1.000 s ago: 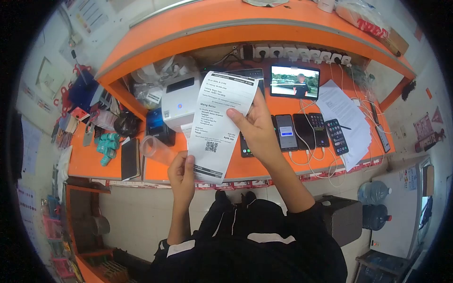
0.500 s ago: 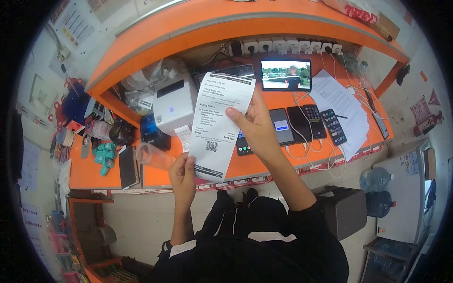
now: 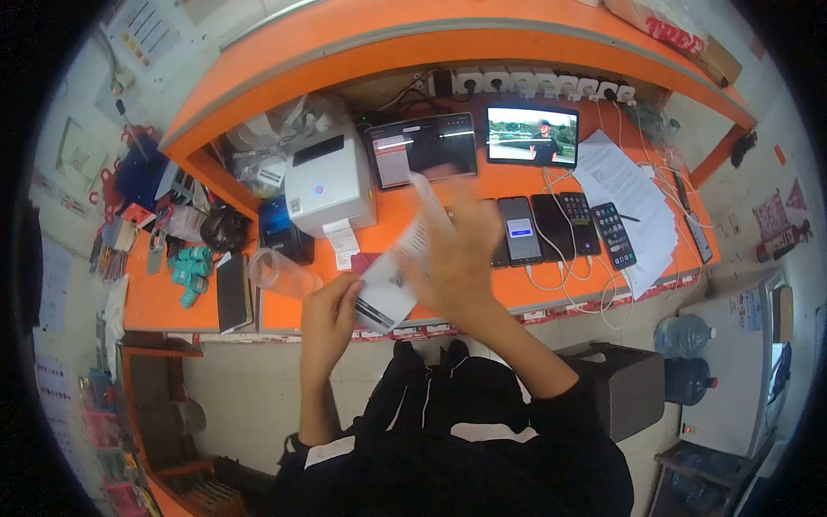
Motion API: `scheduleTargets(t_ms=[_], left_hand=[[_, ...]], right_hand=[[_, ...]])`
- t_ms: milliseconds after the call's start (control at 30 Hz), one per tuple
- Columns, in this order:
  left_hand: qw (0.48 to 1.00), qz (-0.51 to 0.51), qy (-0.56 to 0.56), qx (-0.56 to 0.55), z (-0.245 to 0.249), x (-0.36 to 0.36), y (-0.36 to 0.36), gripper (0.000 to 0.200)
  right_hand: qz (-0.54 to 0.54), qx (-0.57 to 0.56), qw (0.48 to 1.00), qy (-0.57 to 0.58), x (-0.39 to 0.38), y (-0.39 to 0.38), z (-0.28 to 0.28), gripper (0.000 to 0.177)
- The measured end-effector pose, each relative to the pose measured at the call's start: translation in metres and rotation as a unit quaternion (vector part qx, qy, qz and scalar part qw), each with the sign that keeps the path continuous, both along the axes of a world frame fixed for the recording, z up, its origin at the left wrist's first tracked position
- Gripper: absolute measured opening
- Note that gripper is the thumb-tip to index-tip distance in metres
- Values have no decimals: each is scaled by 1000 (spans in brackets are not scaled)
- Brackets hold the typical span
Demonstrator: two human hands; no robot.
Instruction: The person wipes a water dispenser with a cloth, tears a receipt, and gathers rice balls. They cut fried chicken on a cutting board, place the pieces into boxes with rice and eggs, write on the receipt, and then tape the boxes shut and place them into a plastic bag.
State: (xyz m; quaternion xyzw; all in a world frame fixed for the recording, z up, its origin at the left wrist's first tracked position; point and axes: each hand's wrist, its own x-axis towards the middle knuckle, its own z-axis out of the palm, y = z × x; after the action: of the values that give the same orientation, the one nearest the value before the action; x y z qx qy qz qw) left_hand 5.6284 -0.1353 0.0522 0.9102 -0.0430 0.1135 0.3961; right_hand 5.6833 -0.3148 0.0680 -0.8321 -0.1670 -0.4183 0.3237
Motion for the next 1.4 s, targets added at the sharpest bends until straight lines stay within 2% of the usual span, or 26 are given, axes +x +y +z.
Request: scheduleTargets(t_ms=[33, 67, 100, 133, 200, 233, 300, 367, 433, 533, 600, 633, 700, 733, 800, 867, 900, 933, 967, 1033, 1167, 1233, 1267, 1300, 1333, 1400], left_hand=[[1000, 7, 5, -2, 3, -1, 3, 15], [998, -48, 6, 49, 7, 0, 5, 15], [989, -105, 3, 100, 12, 1, 7, 15], [982, -120, 62, 131, 19, 1, 8, 15], [978, -141, 52, 147, 20, 1, 9, 15], [972, -165, 47, 163, 21, 1, 10, 16], [971, -175, 78, 143, 24, 5, 12, 17], [969, -186, 109, 122, 21, 7, 16, 19], [946, -234, 184, -129, 12, 12, 24, 22], [936, -243, 221, -131, 11, 16, 33, 23], [949, -250, 169, -90, 14, 18, 36, 25], [958, -258, 117, -48, 15, 18, 38, 27], [940, -281, 183, -61, 22, 19, 53, 27], [917, -302, 251, -74, 26, 18, 62, 28], [909, -301, 275, -87, 33, 15, 78, 28], [908, -290, 293, -76, 39, 17, 95, 27], [908, -291, 291, -78, 42, 16, 103, 27], [920, -230, 303, -98, 46, 14, 111, 27], [928, -168, 310, -117, 48, 14, 119, 27], [944, -164, 265, -112, 49, 11, 134, 25], [975, -148, 138, -90, 55, -1, 167, 23], [987, -78, 52, -134, 52, -11, 190, 24], [988, -77, 38, -131, 49, -18, 202, 24], [979, -23, 9, -201, 44, -26, 214, 26], [962, 28, -20, -270, 38, -34, 226, 28], [944, 125, -56, -300, 36, -54, 245, 32]], right_hand=[[-1, -73, 997, -20, -4, -1, -2, 49], [172, -125, 974, 73, -6, 0, -9, 41], [337, -171, 912, 159, -6, 0, -13, 34], [340, -172, 911, 158, -5, -2, -13, 34], [368, -159, 786, 472, 2, -3, -10, 15], [369, -161, 786, 469, 2, -2, -13, 15], [419, -89, 834, 349, -4, 0, -23, 12], [402, -106, 861, 291, -14, 2, -29, 12], [383, -123, 886, 230, -20, 2, -30, 12], [351, -210, 905, 119, -23, 1, -20, 19], [387, -25, 862, 326, -13, 6, -7, 29], [387, -26, 862, 327, -8, 6, -6, 29], [460, -99, 746, 472, 4, 3, -5, 34], [461, -98, 746, 471, 5, 2, -3, 34], [462, -63, 760, 453, 7, -2, 6, 32], [394, -75, 791, 462, 17, -15, 29, 33], [353, -31, 830, 432, 21, -25, 36, 27], [304, 82, 814, 488, 22, -33, 46, 27], [266, 176, 827, 463, 20, -33, 55, 23], [323, 230, 837, 378, 26, -36, 58, 31], [412, 156, 812, 383, 39, 5, 107, 45], [419, -1, 824, 382, 63, 50, 153, 41], [414, -16, 847, 333, 90, 69, 161, 40], [407, -30, 868, 283, 123, 88, 166, 39], [374, -49, 877, 297, 158, 110, 181, 41], [280, -115, 912, 278, 254, 147, 204, 43]])
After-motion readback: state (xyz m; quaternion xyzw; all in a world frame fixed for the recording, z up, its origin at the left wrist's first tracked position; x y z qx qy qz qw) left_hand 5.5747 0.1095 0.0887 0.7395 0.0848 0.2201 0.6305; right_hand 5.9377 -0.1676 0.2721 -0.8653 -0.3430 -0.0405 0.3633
